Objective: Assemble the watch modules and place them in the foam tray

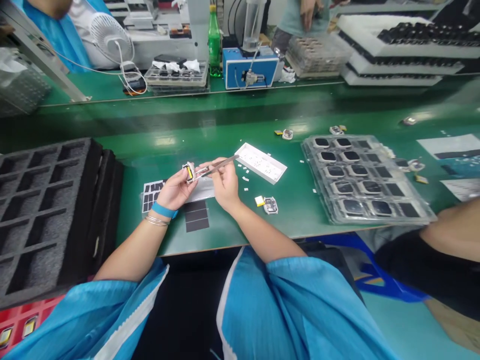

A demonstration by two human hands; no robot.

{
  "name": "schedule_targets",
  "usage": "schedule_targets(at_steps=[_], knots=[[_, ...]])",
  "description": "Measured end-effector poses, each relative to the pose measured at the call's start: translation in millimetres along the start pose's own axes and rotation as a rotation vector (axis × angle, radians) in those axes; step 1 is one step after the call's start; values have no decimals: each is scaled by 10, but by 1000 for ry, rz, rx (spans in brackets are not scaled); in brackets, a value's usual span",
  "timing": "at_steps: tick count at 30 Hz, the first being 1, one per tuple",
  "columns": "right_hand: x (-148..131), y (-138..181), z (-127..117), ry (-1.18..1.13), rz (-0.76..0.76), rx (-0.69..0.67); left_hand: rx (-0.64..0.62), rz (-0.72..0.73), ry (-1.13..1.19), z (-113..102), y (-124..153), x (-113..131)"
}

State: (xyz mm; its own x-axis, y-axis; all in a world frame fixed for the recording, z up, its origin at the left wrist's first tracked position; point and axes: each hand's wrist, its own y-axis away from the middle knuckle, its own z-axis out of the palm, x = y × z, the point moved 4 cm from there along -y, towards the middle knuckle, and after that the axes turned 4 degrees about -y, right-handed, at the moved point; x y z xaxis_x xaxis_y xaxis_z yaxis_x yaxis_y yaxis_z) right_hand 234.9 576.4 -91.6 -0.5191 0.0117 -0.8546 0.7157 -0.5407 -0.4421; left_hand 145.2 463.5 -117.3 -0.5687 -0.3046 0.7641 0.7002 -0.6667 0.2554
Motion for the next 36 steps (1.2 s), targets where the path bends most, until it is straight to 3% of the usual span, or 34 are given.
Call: schedule_targets(at_steps=[9, 12, 17, 19, 23, 26, 28, 32, 34, 36], knots=[[19, -18, -34, 256, -52, -69, 56, 20, -117, -16, -15, -5], [-142, -134, -212, 498, -43, -61, 91, 57, -199, -22, -15, 39], [-383, -197, -540, 1015, 113, -116, 49, 170, -401, 29, 28, 24], [-360, -114, -562, 956, 212, -113, -1, 283, -658, 99, 95, -26], [-81, 160, -387, 378, 545, -185, -111, 544, -1159, 293, 275, -144], [-34, 242, -492, 133, 588, -77, -175, 625, -1303, 363, 329, -158], [-190, 176, -889, 184, 459, 93, -181, 654, -1387, 331, 295, -116], [-892, -68, -2279, 616, 84, 481, -118, 647, -1552, 114, 126, -51], [-1272, -146, -2966, 942, 14, 681, -110, 583, -1642, 8, 52, -95], [-1531, -210, -3406, 1140, -17, 745, -119, 498, -1750, -52, 15, -177]])
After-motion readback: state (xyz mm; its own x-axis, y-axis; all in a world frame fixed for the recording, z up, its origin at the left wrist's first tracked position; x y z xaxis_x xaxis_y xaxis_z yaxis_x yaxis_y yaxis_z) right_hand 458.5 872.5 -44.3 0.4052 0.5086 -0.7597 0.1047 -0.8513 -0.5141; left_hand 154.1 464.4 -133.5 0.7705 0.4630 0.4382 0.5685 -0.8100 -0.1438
